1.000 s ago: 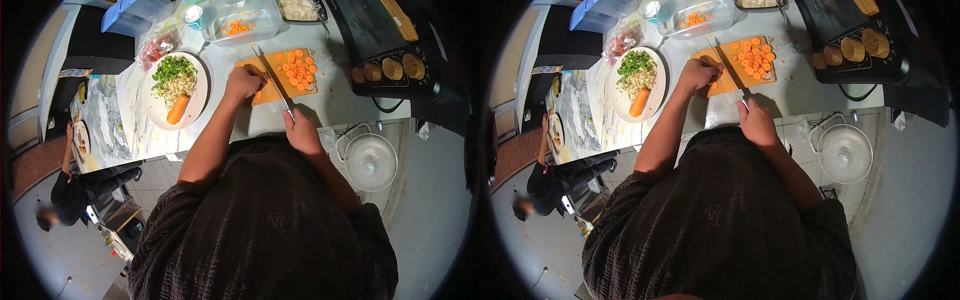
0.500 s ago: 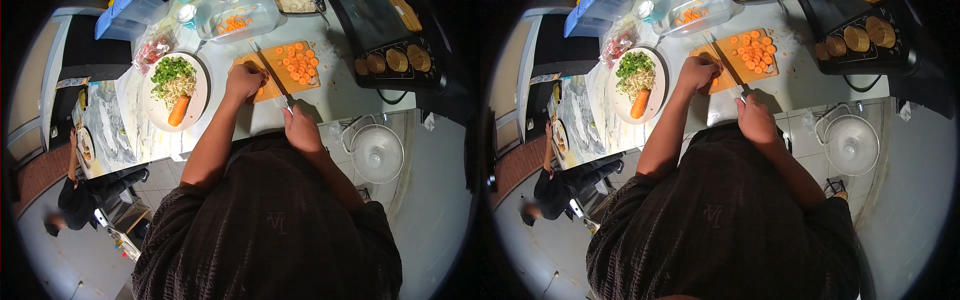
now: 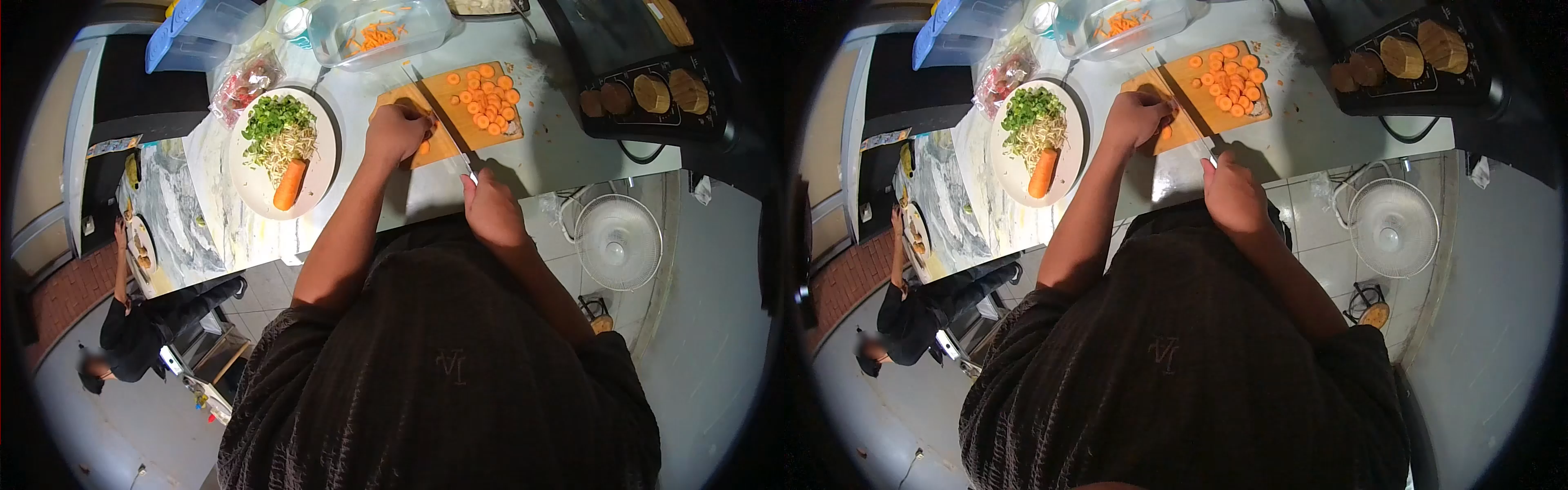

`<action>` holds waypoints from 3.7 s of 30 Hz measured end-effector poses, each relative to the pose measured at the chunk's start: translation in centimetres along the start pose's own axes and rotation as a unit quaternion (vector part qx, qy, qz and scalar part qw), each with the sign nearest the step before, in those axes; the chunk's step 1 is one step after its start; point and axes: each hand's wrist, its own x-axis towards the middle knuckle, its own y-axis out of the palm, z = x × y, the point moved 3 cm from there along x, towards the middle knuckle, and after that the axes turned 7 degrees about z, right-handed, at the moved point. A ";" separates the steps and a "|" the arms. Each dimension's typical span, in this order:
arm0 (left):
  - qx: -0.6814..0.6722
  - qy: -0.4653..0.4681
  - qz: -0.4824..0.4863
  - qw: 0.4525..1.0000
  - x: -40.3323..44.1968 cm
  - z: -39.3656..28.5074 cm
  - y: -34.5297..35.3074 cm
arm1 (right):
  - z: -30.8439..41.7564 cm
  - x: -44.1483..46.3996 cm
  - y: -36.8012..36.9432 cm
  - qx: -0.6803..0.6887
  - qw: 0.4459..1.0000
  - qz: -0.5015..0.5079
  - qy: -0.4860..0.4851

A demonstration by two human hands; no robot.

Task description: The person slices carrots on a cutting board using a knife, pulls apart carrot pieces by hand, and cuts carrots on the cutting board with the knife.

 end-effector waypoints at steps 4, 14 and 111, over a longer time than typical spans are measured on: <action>0.009 0.005 -0.008 1.000 0.0 0.2 0.1 | 0.0 0.2 -0.1 0.006 1.000 0.020 0.012; 0.000 0.004 -0.010 1.000 -0.2 -0.2 0.3 | -0.4 0.7 0.3 -0.003 0.999 0.033 0.017; -0.044 0.020 -0.007 0.999 -0.2 -0.1 0.2 | -1.8 -0.3 -0.2 -0.005 1.000 0.004 0.013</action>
